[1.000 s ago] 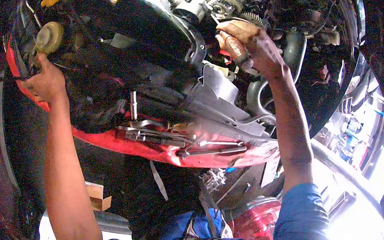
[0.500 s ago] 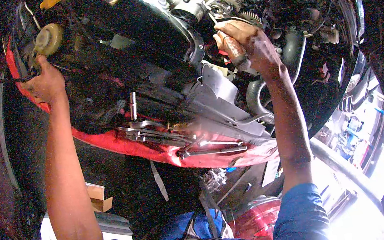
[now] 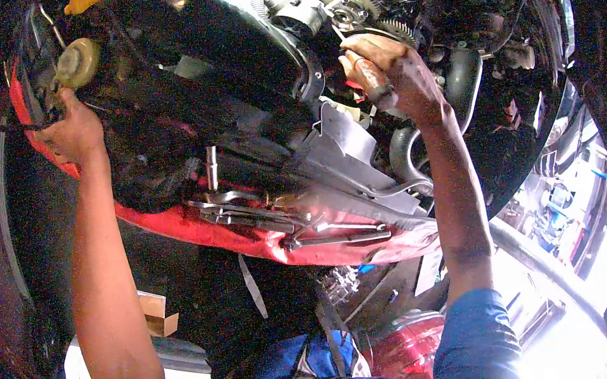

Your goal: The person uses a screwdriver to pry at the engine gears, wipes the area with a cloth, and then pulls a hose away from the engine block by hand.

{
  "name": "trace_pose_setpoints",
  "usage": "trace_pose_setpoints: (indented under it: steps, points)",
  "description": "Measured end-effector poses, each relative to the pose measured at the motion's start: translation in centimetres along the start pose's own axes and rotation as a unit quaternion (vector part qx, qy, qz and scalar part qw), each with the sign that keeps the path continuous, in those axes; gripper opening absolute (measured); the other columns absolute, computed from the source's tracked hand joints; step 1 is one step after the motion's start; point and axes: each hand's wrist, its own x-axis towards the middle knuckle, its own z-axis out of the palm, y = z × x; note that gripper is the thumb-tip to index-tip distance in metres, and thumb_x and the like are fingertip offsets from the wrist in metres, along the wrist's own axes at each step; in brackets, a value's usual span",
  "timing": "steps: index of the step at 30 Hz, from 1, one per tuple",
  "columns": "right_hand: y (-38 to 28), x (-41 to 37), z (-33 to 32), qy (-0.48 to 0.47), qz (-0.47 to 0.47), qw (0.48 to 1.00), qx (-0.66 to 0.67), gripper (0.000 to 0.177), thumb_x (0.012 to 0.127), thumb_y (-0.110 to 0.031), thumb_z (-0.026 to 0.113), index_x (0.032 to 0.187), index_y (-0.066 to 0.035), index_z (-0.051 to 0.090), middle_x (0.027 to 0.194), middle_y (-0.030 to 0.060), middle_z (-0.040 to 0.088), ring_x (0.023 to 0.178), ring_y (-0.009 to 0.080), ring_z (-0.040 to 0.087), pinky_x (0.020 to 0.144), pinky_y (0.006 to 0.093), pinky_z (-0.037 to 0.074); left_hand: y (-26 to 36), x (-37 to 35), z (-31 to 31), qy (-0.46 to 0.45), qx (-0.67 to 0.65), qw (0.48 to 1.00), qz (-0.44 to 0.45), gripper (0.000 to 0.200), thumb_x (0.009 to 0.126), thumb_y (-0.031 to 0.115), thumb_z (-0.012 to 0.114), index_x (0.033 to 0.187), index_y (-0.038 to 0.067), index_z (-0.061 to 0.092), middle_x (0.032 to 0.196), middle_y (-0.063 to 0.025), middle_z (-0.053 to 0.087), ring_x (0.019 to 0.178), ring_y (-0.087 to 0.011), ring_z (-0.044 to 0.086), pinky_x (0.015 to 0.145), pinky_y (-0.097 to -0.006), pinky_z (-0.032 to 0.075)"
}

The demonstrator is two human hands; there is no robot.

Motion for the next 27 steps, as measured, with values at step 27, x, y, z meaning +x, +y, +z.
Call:
trace_pose_setpoints:
  steps: [27]
  points:
    - [-10.1,-17.7,11.4,0.358,0.239,0.902,-0.039,0.037,0.092,-0.008,0.074,0.126,0.0,0.065,0.122,0.017,0.072,0.112,0.0348,0.068,0.101,0.0437,0.052,-1.2,-14.4,-11.6,-0.239,-0.001,0.879,0.411,0.053,0.093,0.026,0.077,0.139,0.01,0.059,0.139,-0.0219,0.054,0.133,-0.042,0.047,0.112,-0.0544,0.036]
